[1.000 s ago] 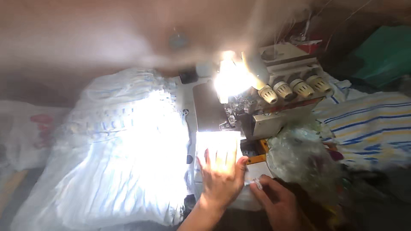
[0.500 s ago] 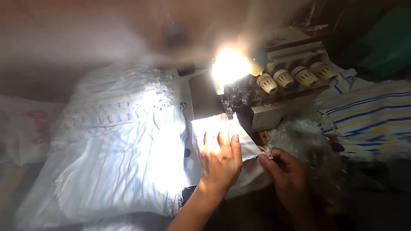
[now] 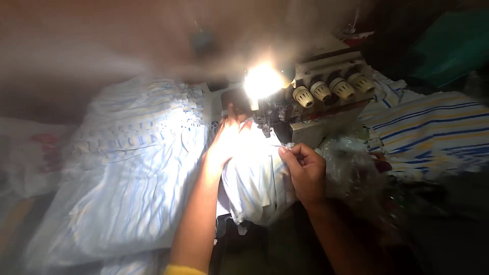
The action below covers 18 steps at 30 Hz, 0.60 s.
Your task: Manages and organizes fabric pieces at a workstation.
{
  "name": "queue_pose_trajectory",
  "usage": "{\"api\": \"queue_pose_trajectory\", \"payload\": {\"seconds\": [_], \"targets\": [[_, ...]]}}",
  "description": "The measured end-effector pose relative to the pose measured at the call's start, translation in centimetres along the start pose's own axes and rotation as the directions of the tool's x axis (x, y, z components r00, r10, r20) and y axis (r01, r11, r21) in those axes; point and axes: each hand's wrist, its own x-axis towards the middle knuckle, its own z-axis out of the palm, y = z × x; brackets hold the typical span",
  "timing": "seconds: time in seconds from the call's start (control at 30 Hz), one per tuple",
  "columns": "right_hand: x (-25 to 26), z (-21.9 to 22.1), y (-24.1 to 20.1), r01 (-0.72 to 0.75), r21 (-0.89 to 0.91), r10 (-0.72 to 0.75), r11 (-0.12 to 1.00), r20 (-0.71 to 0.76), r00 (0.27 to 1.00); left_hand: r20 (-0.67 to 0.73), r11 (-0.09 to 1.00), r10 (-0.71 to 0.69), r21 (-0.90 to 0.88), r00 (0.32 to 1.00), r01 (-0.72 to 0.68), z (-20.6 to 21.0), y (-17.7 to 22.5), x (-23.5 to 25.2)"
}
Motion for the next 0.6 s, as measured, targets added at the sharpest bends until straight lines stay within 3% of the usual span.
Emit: {"api": "queue_pose_trajectory", "payload": {"seconds": [0.03,0.1,0.17,0.2,0.23,0.27,0.33,0.37,0.4,0.47,0.5,0.53,0.57,0.6], "targets": [[0.3,0.4,0.1,0.009,-0.017,-0.009,1.0,-0.005,1.0,-0.061,0.998,0.006,-0.063,0.998,-0.01,0.4,-1.1,1.3],[0.8,0.8,0.1,0.004,-0.041,-0.004,0.999,0.001,1.0,-0.163,0.965,-0.151,-0.24,0.975,0.109,-0.7,0.3,1.4],[1.2,0.8,-0.1,-0.032,-0.041,0.033,0.999,0.018,0.999,-0.288,0.829,-0.4,-0.518,0.87,0.209,-2.1,4.2,-2.2],[1.4,0.6,-0.3,-0.069,-0.035,0.071,0.997,0.034,0.997,-0.231,0.699,-0.537,-0.661,0.812,0.274,-2.5,6.3,-5.5],[1.4,0.3,-0.4,-0.111,-0.032,0.113,0.993,0.056,0.992,-0.083,0.565,-0.623,-0.735,0.778,0.374,-2.9,8.3,-9.3],[1.4,0.0,-0.6,-0.145,-0.025,0.147,0.989,0.08,0.986,0.124,0.492,-0.615,-0.712,0.779,0.501,-3.4,9.4,-13.0],[1.0,-0.8,-0.9,-0.212,-0.014,0.211,0.977,0.14,0.967,0.5,0.541,-0.412,-0.539,0.762,0.646,-5.6,9.7,-16.9],[0.6,-1.4,-1.2,-0.261,-0.001,0.256,0.965,0.185,0.949,0.567,0.621,-0.363,-0.445,0.739,0.646,-7.4,9.5,-17.0],[0.3,-2.1,-1.5,-0.332,0.026,0.316,0.943,0.237,0.918,0.554,0.733,-0.343,-0.347,0.759,0.585,-9.8,9.3,-16.2],[-0.4,-2.8,-2.7,-0.539,0.115,0.473,0.834,0.355,0.807,0.297,0.92,-0.362,-0.04,0.884,0.391,-15.5,9.4,-12.9],[-1.0,-2.8,-3.3,-0.633,0.163,0.536,0.757,0.4,0.744,0.11,0.928,-0.368,0.1,0.923,0.358,-17.5,10.0,-10.9],[-1.7,-2.5,-3.7,-0.7,0.208,0.574,0.683,0.439,0.691,-0.118,0.931,-0.277,0.213,0.954,0.297,-18.2,10.1,-9.3],[-2.6,-2.1,-3.9,-0.731,0.244,0.583,0.638,0.467,0.665,-0.312,0.925,-0.142,0.297,0.939,0.238,-18.2,9.8,-8.1],[-3.4,-1.7,-3.8,-0.727,0.266,0.573,0.633,0.47,0.671,-0.419,0.928,-0.015,0.332,0.908,0.169,-17.7,9.7,-7.7]]}}
